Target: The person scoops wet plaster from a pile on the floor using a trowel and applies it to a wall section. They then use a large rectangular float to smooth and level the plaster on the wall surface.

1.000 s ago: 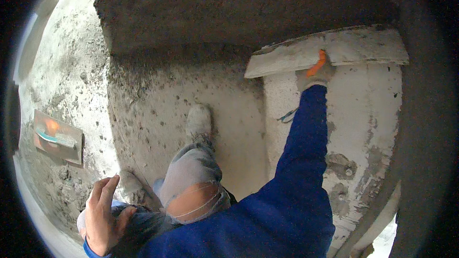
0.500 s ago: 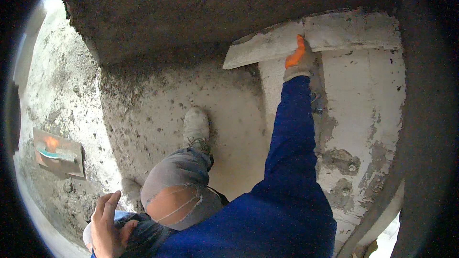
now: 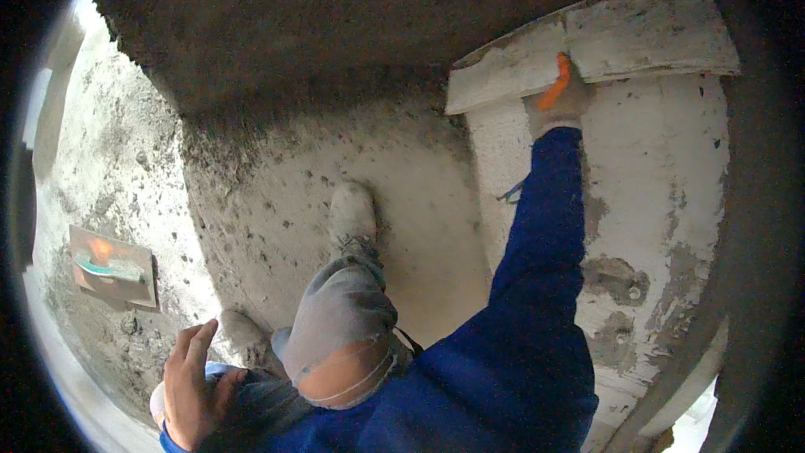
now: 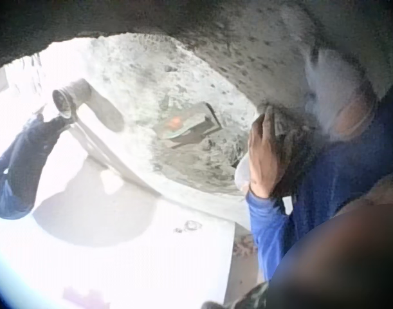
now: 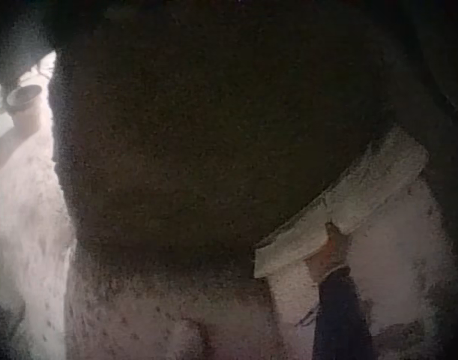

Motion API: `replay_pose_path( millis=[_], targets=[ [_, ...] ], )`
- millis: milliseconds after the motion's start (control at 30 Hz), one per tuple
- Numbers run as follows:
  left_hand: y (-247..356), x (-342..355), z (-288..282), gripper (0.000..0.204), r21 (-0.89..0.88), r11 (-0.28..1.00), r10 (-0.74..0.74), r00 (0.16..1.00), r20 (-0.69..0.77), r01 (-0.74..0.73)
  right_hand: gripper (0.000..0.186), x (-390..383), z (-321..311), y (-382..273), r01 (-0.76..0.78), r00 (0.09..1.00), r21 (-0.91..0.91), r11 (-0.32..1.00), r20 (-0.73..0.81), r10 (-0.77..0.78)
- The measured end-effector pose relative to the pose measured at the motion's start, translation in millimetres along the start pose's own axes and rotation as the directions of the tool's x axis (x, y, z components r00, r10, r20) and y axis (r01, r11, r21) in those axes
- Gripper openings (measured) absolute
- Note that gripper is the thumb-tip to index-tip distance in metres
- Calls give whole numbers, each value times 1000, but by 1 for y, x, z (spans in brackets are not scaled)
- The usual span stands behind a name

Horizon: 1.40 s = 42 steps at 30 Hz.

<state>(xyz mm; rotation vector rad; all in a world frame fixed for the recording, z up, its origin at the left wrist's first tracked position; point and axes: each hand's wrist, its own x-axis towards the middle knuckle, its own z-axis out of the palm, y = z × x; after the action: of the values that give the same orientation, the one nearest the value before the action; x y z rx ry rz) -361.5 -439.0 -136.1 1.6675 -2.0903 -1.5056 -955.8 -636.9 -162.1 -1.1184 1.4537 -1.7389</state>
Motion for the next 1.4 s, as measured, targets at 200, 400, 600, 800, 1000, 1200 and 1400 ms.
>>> replay_pose_path(
  millis=[200, 400, 600, 800, 1000, 1200, 1400],
  targets=[
    [-1, 10, 0, 53, 15, 1000, -8, 1000, 23, 8, 40, 40, -69, 29, 131, 966, -804, 580, -29, -258],
    [-1, 5, -1, 56, 11, 1000, -22, 999, 46, 21, 45, 68, -130, 57, 392, 841, -919, -44, 378, -387],
    [-5, 2, -5, 55, 9, 1000, -29, 999, 32, 28, 44, 54, -114, 35, 248, 931, -838, 486, 67, -359],
    [-7, 0, -9, 55, -14, 999, -42, 999, 10, 42, 44, 47, -109, 39, 375, 911, -921, 104, 345, -226],
    [-8, -8, -11, 53, 14, 997, -77, 997, -24, 77, 53, 60, -107, 82, -82, 948, -256, 963, -318, -4],
    [-12, -2, -9, 51, 28, 997, -69, 997, -18, 69, 62, 58, -109, 78, -141, 940, -109, 984, -327, 99],
    [-11, -2, -8, 54, -18, 998, -54, 999, 6, 54, 67, 71, -131, 98, -219, 901, 19, 976, -380, 209]
  ],
)
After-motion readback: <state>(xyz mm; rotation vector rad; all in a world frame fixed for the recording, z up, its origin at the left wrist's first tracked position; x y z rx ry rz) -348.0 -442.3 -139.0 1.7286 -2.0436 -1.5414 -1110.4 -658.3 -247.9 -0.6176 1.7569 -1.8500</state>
